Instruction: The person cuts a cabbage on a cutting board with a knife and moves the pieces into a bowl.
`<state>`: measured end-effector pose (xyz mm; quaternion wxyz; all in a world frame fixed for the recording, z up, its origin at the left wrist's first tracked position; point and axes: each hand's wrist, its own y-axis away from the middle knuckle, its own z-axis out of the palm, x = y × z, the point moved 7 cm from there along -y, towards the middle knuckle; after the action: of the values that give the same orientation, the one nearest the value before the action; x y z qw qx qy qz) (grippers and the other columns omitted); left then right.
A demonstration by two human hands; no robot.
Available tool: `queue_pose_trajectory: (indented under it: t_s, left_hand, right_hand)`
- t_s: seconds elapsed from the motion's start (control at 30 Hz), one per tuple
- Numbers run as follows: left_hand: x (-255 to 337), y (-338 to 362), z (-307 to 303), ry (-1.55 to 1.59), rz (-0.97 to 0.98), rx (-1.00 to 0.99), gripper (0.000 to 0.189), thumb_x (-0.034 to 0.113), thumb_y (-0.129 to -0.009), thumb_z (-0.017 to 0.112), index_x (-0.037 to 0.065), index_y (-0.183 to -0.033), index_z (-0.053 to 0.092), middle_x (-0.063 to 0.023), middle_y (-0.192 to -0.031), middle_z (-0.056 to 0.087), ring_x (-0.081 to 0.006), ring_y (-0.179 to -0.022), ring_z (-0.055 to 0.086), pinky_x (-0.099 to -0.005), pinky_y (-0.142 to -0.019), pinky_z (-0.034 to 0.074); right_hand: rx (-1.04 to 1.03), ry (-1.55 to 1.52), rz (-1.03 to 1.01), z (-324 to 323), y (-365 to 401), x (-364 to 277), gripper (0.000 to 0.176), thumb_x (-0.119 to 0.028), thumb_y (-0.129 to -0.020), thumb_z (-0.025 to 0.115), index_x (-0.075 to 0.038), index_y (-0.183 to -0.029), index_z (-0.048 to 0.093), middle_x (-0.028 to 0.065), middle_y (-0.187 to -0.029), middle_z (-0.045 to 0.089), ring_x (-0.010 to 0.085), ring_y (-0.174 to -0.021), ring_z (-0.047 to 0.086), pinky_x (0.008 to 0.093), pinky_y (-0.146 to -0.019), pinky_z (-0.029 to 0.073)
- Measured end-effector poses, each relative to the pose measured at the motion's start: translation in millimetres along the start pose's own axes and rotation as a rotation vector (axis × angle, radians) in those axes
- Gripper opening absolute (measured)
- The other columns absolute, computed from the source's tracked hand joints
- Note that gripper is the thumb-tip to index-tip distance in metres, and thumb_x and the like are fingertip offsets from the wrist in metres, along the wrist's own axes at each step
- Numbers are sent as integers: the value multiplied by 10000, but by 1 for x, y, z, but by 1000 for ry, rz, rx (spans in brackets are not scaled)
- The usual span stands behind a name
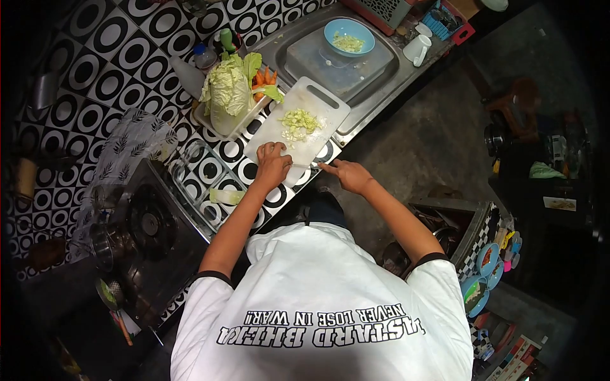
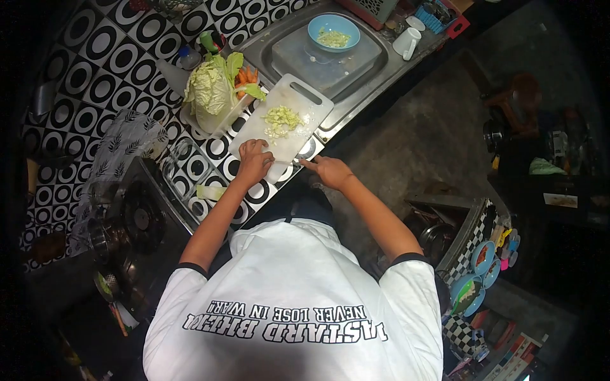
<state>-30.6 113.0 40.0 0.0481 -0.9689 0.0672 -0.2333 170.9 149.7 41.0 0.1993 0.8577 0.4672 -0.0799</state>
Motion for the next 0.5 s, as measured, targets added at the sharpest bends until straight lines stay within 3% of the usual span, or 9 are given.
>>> queue_pose_trajectory:
  t_s: [0.2, 0.27, 0.37, 0.5]
  left_hand:
    - [-1, 0, 2, 6, 18, 21, 118, 110, -700, 775, 139, -800, 720, -53, -1162, 554, -304, -1195, 433, -496, -1042, 256]
    - [-1, 0, 2, 1, 37, 23, 119, 103, -697, 772, 140, -800, 726, -48, -1151, 570, -301, -1195, 441, -497, -1043, 256]
    - [0, 0, 0, 7, 30, 31, 118, 103, -695, 770, 144, -801, 737, -43, -1145, 580, -298, -1193, 449, -495, -1045, 257]
    - [-2, 3, 2, 2, -3, 47, 116, 108, -696, 770, 146, -803, 745, -37, -1145, 582, -298, -1196, 448, -495, -1048, 256]
  right_hand:
    - [22, 30, 22, 10, -2, 3, 745, 13, -783, 557, -295, -1450, 436, 99, -1028, 599, 277, -934, 645, 393, -793, 531]
    - [44, 42, -1, 11, -3, 4, 645, -54, -841, 540, -285, -1437, 449, 98, -1026, 605, 269, -919, 648, 389, -766, 533]
    - [38, 62, -11, 10, -4, 4, 636, -63, -846, 540, -286, -1434, 449, 99, -1025, 608, 265, -920, 648, 385, -760, 533]
    - [16, 58, -18, 6, -8, 1, 737, 16, -778, 551, -276, -1446, 443, 105, -1022, 612, 278, -928, 649, 391, -780, 530]
